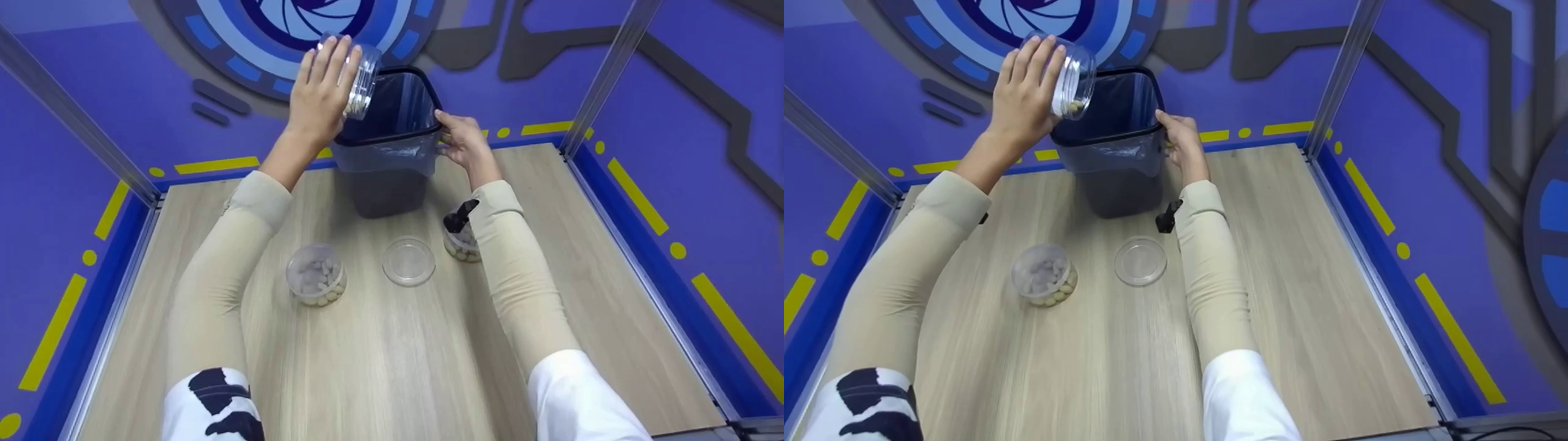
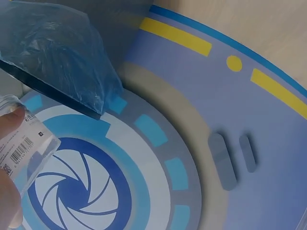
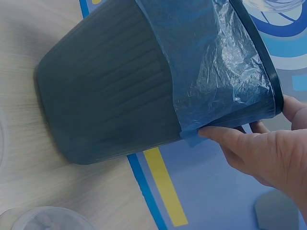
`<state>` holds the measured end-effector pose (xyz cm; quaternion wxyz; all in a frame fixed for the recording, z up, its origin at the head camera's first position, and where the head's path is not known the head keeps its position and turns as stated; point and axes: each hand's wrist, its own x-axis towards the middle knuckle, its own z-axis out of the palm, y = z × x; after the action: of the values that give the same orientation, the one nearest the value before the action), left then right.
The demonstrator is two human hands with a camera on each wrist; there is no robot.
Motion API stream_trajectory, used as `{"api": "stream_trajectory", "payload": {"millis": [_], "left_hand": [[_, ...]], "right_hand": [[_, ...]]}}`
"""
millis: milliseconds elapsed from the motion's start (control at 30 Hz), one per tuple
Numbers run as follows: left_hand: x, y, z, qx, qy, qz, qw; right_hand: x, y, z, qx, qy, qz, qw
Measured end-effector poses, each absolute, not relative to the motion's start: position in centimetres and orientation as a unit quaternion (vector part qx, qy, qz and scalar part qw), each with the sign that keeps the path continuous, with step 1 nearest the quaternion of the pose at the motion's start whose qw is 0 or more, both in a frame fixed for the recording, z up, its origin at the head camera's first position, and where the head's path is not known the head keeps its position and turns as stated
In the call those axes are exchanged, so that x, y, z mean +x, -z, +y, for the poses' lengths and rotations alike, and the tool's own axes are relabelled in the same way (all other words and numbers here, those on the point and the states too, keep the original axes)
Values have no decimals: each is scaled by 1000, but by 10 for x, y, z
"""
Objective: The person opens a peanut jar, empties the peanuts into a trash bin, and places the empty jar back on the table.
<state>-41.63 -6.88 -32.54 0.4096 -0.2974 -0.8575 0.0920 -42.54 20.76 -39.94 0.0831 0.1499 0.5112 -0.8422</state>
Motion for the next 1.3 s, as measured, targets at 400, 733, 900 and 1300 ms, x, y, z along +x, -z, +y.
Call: {"api": "stream_trajectory", "payload": {"millis": [400, 733, 900, 1300], "left_hand": [[-416, 324, -65, -288, -134, -860, 400], [-415, 324, -63, -288, -125, -857, 408], [-415, 325, -64, -292, -134, -857, 402], [-417, 328, -69, -282, -21, -861, 423]], "right_hand": [[-423, 399, 205, 152, 838, 517, 81], [-424, 401, 206, 147, 843, 511, 77], [-424, 400, 206, 152, 846, 504, 77], [-425, 399, 206, 149, 843, 510, 78]]}}
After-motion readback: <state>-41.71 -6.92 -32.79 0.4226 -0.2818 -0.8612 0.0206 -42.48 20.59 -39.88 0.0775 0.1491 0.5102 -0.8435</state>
